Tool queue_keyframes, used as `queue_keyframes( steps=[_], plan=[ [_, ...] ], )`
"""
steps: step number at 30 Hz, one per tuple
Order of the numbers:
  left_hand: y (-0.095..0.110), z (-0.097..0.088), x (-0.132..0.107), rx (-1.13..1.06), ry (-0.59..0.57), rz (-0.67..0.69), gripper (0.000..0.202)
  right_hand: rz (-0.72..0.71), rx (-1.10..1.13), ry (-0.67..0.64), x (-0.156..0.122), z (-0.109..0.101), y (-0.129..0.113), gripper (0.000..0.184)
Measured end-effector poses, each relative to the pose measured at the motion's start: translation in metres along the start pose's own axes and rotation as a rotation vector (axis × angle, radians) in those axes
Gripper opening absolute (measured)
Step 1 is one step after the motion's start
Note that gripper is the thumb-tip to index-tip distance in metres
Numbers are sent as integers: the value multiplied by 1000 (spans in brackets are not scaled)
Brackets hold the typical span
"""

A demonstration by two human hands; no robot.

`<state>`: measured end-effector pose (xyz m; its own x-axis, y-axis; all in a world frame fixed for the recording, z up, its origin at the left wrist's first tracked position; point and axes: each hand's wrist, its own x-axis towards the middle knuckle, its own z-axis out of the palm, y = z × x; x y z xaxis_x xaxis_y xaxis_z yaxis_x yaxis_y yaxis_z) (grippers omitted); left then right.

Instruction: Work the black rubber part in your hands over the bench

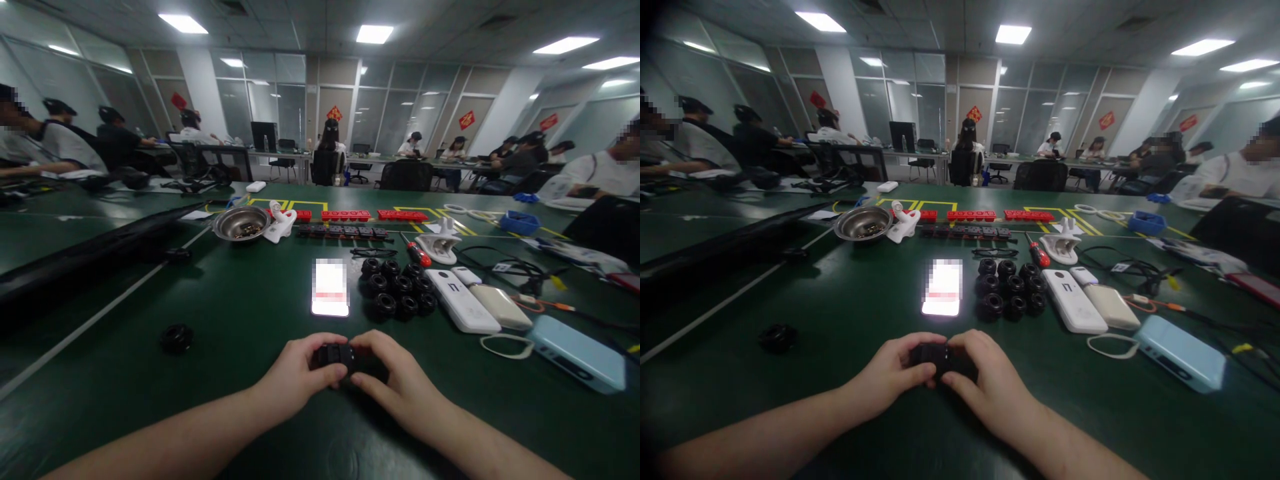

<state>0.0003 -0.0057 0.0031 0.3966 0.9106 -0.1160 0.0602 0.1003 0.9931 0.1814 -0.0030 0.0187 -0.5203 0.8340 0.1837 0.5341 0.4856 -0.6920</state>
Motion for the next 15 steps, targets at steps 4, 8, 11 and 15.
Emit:
queue_keyframes(
  steps=[4,8,11,15],
  plan=[
    [1,0,-3,97,34,69,39,6,-1,37,-2,-1,1,18],
    [1,0,-5,247,66,153,38,49,-83,-22,1,1,4,34],
    [0,-1,-4,264,37,150,41,73,-87,-62,3,2,4,30],
    [-1,-1,-1,103,6,61,45,47,-16,-24,0,1,1,20]
  ],
)
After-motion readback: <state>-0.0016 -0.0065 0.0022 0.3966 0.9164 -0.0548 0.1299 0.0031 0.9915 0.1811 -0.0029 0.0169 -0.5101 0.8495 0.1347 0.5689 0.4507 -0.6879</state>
